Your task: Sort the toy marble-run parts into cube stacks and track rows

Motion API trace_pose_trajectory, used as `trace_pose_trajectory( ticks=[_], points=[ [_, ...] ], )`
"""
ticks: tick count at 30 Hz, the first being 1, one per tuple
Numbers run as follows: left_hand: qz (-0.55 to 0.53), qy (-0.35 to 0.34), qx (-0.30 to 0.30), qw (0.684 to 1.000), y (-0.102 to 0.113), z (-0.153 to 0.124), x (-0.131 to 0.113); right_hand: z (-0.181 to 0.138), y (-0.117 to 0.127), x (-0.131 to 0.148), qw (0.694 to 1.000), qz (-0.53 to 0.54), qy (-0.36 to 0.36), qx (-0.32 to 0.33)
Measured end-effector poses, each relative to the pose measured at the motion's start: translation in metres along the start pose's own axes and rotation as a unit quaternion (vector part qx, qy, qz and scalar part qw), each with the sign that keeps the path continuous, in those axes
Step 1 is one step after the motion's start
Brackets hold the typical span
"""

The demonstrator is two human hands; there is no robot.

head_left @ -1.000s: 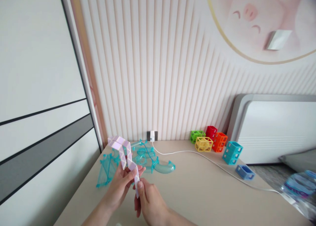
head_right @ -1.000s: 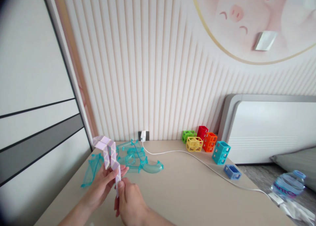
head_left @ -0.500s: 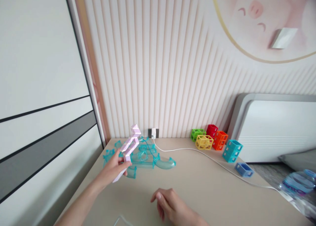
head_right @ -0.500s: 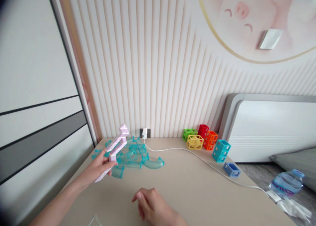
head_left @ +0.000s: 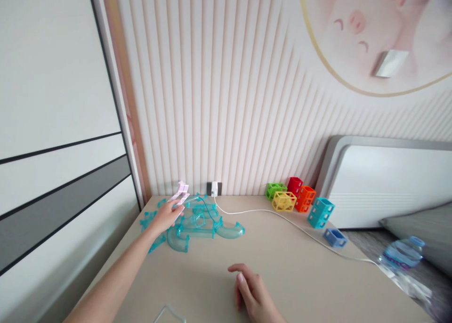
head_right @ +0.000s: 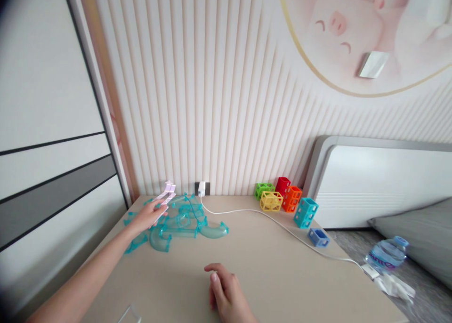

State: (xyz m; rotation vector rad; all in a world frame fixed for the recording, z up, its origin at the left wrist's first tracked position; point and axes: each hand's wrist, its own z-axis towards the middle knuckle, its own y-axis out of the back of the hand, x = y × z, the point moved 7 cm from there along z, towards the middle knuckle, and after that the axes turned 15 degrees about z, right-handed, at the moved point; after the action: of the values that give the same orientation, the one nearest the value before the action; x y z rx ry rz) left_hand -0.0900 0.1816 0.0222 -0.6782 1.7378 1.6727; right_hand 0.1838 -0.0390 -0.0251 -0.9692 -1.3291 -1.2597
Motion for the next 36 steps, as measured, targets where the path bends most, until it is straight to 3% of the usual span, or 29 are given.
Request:
trace_pose_trajectory(
  ticks=[3, 5, 9, 11, 13, 16, 17, 19, 24, 30, 33, 36],
  points=[
    [0.078, -0.05, -0.021, 0.995, -0.006, -0.003, -0.002, 0.0, 0.011, 0.006, 0.999, -0.03, 0.026, -0.033],
    [0.159, -0.099, -0.049, 0.981, -0.009, -0.007, -0.005, 0.001, 0.033, 0.011, 0.993, -0.075, 0.047, -0.073],
    [0.233, -0.15, -0.104, 0.955, -0.014, -0.014, -0.003, 0.002, 0.118, 0.017, 0.961, -0.184, 0.08, -0.189],
    [0.247, -0.174, -0.147, 0.942, -0.013, -0.019, -0.004, -0.004, 0.177, 0.021, 0.917, -0.261, 0.103, -0.282],
    [0.26, -0.198, -0.199, 0.924, -0.01, -0.026, -0.01, -0.015, 0.234, 0.026, 0.846, -0.345, 0.103, -0.393],
    [0.269, -0.239, -0.274, 0.892, -0.009, -0.041, -0.028, -0.02, 0.299, 0.03, 0.76, -0.442, 0.031, -0.476],
    [0.269, -0.253, -0.286, 0.884, -0.01, -0.046, -0.035, -0.019, 0.316, 0.031, 0.742, -0.452, -0.004, -0.494],
    [0.265, -0.297, -0.271, 0.877, -0.019, -0.058, -0.052, -0.01, 0.34, 0.032, 0.736, -0.463, -0.065, -0.49],
    [0.227, -0.363, -0.182, 0.885, -0.043, -0.084, -0.085, 0.018, 0.368, 0.029, 0.748, -0.434, -0.15, -0.479],
    [0.145, -0.404, -0.107, 0.897, -0.063, -0.103, -0.101, 0.026, 0.368, 0.017, 0.759, -0.373, -0.191, -0.499],
    [0.111, -0.416, -0.103, 0.897, -0.073, -0.11, -0.102, 0.025, 0.349, 0.03, 0.752, -0.375, -0.105, -0.533],
    [0.113, -0.433, -0.088, 0.89, -0.089, -0.116, -0.101, 0.03, 0.307, 0.049, 0.77, -0.307, 0.042, -0.557]
  ],
)
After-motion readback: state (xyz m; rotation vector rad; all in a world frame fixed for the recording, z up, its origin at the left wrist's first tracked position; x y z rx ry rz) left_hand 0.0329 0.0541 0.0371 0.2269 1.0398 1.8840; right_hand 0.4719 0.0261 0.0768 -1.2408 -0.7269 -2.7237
